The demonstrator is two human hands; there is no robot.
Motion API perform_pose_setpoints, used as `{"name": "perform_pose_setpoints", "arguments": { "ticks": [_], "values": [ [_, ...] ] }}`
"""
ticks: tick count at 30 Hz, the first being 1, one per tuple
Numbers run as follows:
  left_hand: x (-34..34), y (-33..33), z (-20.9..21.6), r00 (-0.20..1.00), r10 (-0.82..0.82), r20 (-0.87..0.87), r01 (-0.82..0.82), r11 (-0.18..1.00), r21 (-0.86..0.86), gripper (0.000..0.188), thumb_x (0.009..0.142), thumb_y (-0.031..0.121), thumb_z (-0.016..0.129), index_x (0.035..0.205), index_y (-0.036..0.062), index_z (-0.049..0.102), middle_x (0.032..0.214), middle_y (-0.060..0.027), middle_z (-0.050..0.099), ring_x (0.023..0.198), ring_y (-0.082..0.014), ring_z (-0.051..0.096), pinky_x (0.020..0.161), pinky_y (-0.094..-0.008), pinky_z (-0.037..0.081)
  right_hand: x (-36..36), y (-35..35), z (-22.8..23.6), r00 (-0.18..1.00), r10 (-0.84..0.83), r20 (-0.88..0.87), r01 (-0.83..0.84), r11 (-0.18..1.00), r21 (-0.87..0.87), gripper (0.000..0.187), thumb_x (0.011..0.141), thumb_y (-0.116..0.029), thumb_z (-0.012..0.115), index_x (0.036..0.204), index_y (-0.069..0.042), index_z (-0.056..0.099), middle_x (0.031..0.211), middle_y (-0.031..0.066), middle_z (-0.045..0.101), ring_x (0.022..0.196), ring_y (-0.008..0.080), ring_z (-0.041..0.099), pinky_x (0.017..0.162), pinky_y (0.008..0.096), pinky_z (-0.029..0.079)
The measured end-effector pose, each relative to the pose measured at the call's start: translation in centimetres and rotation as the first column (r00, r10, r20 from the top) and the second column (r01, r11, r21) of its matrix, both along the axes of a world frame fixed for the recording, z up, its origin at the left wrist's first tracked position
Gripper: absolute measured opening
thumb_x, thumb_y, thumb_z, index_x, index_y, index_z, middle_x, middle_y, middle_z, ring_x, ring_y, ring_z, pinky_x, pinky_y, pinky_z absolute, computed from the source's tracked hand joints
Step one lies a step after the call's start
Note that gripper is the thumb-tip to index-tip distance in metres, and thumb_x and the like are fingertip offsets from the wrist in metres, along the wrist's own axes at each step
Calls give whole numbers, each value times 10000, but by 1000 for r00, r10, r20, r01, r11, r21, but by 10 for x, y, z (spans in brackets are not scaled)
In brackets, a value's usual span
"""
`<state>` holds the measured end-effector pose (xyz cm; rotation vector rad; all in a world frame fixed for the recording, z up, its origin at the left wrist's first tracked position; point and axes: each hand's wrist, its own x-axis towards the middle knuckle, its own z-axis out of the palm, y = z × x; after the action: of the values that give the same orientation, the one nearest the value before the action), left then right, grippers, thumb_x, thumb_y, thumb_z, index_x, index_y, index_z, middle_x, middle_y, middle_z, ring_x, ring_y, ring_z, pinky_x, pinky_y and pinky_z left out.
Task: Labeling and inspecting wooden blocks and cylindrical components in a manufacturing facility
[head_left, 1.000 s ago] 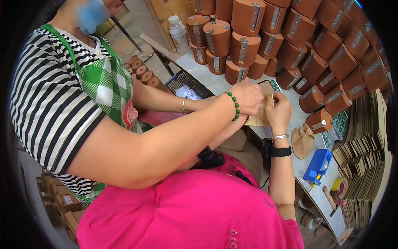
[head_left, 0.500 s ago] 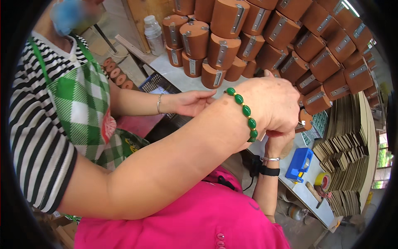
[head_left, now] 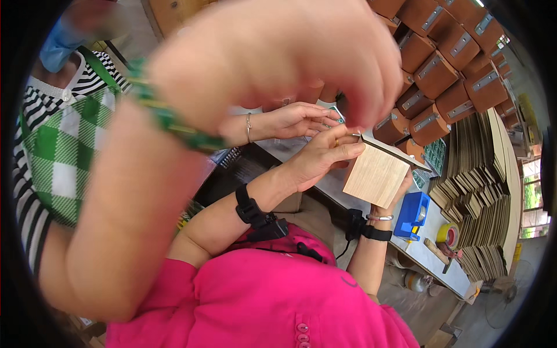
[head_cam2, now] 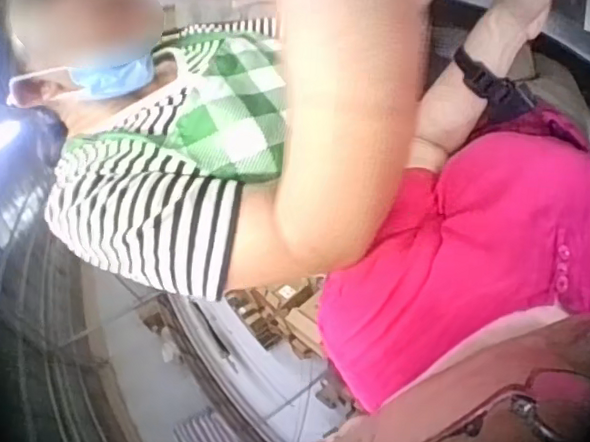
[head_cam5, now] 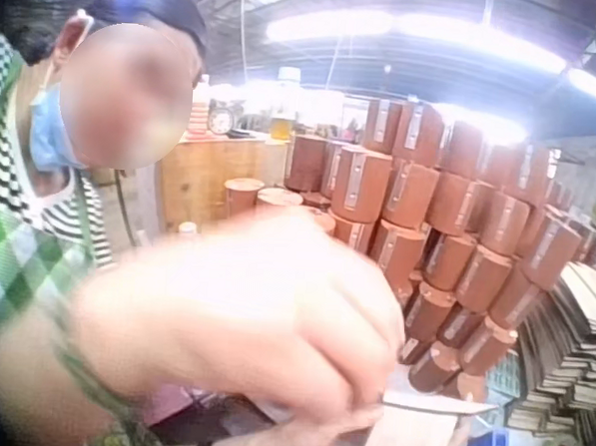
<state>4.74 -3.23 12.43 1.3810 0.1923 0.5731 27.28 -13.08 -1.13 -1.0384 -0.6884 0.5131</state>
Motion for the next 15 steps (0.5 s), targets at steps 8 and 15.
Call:
{"name": "perform_pose_setpoints", "arguments": {
  "ticks": [8, 15],
  "values": [
    [22, -14, -75, 981, 180, 73, -129, 883, -451, 447, 954, 229, 645, 1321, 25, 495, 1155, -54, 583, 1119, -145, 569, 933, -338, 485, -12, -2, 5, 997, -37, 64, 42, 996, -76, 234, 919, -58, 623, 1140, 23, 625, 1075, 90, 694, 937, 171, 673, 837, 284, 533],
    [22, -21, -61, 968, 245, -42, -235, 845, -480, 400, 961, 324, 635, 1243, 52, 555, 1094, -24, 607, 1033, -120, 597, 854, -318, 510, -29, -3, 18, 989, 70, -130, -71, 997, 0, 209, 942, -66, 609, 1127, 30, 615, 1047, 104, 701, 900, 163, 684, 790, 264, 549]
  ]
}}
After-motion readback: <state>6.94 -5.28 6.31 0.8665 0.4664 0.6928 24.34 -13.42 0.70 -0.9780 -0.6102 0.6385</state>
